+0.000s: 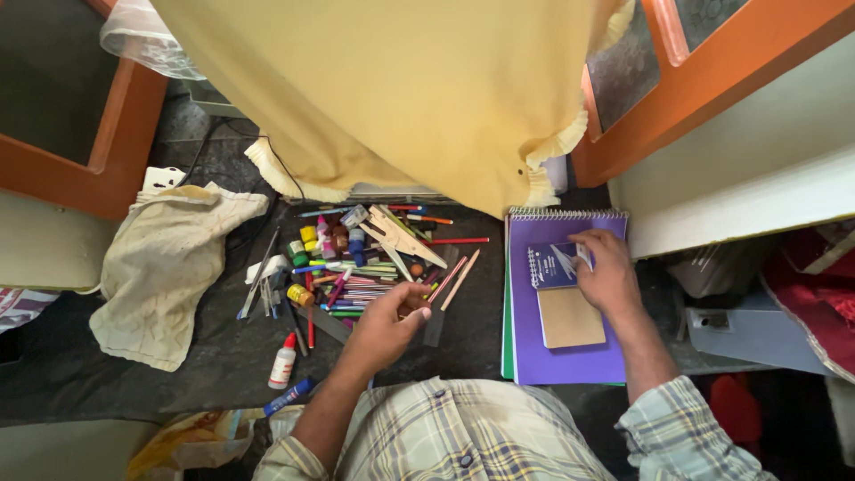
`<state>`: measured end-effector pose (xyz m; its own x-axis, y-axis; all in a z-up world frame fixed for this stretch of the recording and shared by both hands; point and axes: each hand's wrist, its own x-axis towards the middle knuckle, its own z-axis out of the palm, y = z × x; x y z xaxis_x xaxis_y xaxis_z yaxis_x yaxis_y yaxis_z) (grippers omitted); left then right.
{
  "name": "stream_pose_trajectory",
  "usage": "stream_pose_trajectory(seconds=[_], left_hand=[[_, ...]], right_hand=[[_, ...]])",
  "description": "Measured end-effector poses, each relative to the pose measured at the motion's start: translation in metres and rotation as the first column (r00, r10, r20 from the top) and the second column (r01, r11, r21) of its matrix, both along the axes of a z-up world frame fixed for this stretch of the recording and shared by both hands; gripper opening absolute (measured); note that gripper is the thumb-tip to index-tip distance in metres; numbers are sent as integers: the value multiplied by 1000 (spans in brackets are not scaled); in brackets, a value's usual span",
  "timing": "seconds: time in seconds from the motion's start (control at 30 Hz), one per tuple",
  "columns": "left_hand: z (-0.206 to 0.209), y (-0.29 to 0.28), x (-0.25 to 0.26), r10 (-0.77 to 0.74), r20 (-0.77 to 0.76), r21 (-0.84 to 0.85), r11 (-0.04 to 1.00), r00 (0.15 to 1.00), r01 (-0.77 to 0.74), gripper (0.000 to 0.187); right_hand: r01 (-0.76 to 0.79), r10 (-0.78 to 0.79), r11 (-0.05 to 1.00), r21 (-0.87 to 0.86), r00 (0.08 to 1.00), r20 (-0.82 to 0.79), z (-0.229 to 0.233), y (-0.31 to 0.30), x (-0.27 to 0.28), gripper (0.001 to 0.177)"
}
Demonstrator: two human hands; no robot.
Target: The person sorts through a pile of notebooks and stationery on a table, then places pens, markers, and small paint pots into a compartmentalized organizer. The person handles notebooks, pens, markers, and paint pots by hand and arranges them into the organizer.
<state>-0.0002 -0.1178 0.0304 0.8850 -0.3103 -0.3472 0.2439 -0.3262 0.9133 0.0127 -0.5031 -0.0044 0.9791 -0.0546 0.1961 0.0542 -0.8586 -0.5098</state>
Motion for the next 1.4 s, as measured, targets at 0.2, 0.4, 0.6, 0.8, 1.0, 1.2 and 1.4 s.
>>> stream_pose_trajectory(seconds=[0.2, 0.4, 0.6, 0.8, 1.0, 1.2, 1.4], left_hand=[[12, 24, -3, 30, 102, 122, 992, 994, -43, 33], [6, 76, -21, 90, 169, 451, 878, 982, -158, 32], [-8, 150, -59, 218, 288, 717, 596, 932, -361, 73], [-41, 176, -86, 318, 70, 673, 685, 946, -280, 83], [-57, 143, -72, 344, 217, 413, 816, 914, -405, 54], [-55, 114, -39, 427, 201, 279, 838, 881, -470, 64], [-54, 121, -43, 451, 197, 157, 862, 870, -482, 66]], right_hand=[[-42, 41, 994, 102, 999, 11, 25, 57, -8, 27], [-337, 354, 929, 156, 930, -99, 32, 147, -15, 27], [-468, 484, 875, 120, 842, -240, 24, 199, -24, 33], [-432, 410, 897, 91, 737, -538, 33, 224, -32, 51], [-428, 397, 901, 74, 743, -538, 20, 242, -42, 51], [-309, 315, 947, 85, 848, -426, 0, 241, -44, 34], [-271, 273, 961, 59, 890, -364, 2, 237, -50, 19]])
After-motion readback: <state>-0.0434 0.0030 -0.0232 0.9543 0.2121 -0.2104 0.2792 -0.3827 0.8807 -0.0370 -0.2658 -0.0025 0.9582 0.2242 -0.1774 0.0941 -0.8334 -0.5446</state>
